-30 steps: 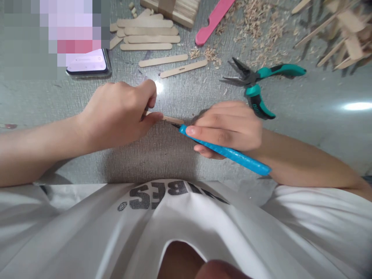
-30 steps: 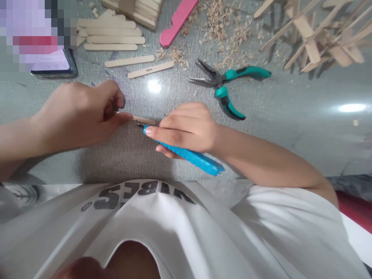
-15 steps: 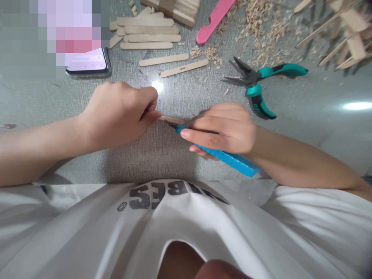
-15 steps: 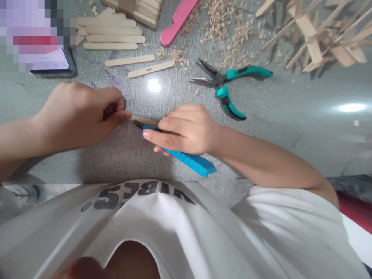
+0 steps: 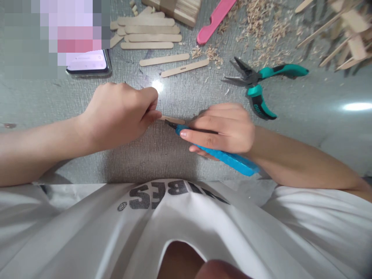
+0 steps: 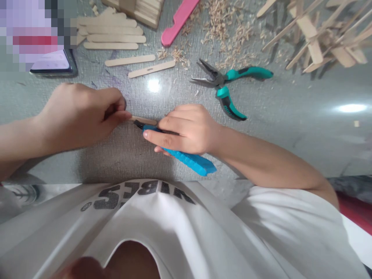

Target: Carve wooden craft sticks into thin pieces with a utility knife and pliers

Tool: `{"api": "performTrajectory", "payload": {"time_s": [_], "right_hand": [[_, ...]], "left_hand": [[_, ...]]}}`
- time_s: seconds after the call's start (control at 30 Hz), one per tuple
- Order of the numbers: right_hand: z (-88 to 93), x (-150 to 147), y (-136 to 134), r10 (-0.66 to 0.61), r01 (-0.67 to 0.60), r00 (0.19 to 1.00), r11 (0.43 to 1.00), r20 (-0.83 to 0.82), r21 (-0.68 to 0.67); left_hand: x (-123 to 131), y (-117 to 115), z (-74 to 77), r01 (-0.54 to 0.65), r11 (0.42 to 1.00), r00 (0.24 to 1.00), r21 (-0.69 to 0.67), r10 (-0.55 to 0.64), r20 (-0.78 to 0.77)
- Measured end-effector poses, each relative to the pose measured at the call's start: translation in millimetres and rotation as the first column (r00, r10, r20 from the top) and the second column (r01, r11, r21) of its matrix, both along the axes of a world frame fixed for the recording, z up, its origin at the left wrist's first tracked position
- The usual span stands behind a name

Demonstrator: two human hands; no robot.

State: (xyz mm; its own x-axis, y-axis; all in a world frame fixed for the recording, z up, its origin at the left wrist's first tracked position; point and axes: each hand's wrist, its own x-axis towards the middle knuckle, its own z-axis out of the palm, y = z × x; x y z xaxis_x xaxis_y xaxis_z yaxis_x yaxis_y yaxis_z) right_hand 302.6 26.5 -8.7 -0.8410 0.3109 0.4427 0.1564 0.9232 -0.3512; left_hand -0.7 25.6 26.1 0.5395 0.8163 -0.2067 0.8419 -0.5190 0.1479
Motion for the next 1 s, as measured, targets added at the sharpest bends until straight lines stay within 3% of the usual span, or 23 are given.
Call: {"api": "performTrajectory", "payload": {"time_s": [0.17,0.37,0.5,0.67,0.9,1.0], "right_hand": [[2.5,0,2,0.022,-0.022,1.000,1.000,-0.021,-0.021],[5.4,-3,5,-0.019,0.015,0.999,0.993,-0.041,-0.113],[2.0,-5,7,-0.033,0.022,0.993,0.995,-0.113,-0.102],[3.5,-5,6,-0.024,0.017,0.997,0.995,-0.068,-0.099],[9.0,-5,6,0.007,-0.015,0.997,0.995,-0.079,-0.098],[9.9,-5,6,-0.002,-0.005,0.998,0.995,-0.061,-0.101]], "left_hand": [[3,-1,0.9,0.004,1.000,0.999,0.012,-0.004,-0.052],[8,-5,3.2,-0.015,0.999,0.974,-0.031,0.008,-0.226],[8,-9,4.5,-0.025,0.999,0.983,-0.027,0.020,-0.182],[11,-8,6.9,0.013,0.999,0.968,-0.037,-0.022,-0.249],[8,-8,4.2,-0.036,0.999,0.985,-0.021,0.031,-0.171],[9,-7,7.0,0.012,1.000,0.970,-0.021,-0.017,-0.244]]}}
